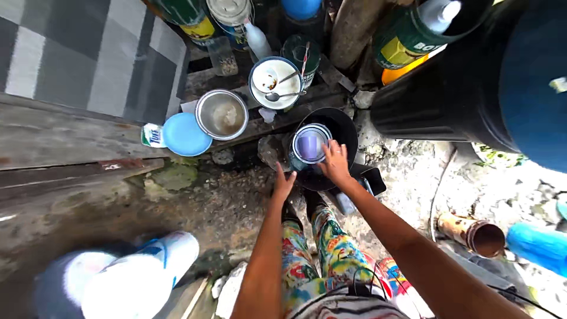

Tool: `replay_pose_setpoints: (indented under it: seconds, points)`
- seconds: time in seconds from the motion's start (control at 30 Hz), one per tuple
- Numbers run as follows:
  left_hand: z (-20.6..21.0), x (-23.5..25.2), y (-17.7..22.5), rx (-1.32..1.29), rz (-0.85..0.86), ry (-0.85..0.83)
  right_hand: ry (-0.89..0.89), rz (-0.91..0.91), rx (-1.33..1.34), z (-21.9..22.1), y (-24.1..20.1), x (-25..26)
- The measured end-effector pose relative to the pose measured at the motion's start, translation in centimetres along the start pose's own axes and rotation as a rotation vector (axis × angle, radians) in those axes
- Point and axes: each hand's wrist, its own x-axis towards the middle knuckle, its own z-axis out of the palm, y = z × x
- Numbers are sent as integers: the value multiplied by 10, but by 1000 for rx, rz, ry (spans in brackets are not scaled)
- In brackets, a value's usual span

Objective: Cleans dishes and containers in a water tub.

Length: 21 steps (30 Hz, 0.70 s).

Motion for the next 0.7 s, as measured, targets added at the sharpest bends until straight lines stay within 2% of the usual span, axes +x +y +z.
replay_pose_setpoints:
  seconds: [0.07, 0.1, 0.23, 0.33, 0.47, 0.53, 0.7]
  points:
    - [18, 11, -8, -77, 53, -4, 60, 20, -54, 7, 35, -1]
    - [23, 13, -10, -119, 54, -5, 16, 2, -78, 10, 47, -6]
    - [19, 29, 4, -183, 96, 18, -511, -128, -175, 10, 72, -23]
    - [12, 58, 13, -135, 227, 21, -793, -168, -276, -6, 71, -11]
    - [5, 85, 38, -31, 238, -9, -895, -202, -414, -25, 73, 13]
    - [3, 94, 43, 40, 218, 9, -978, -283, -529, -29, 70, 21]
    - [5, 84, 32, -33, 206, 34, -1193, -421, -796, -36, 48, 30]
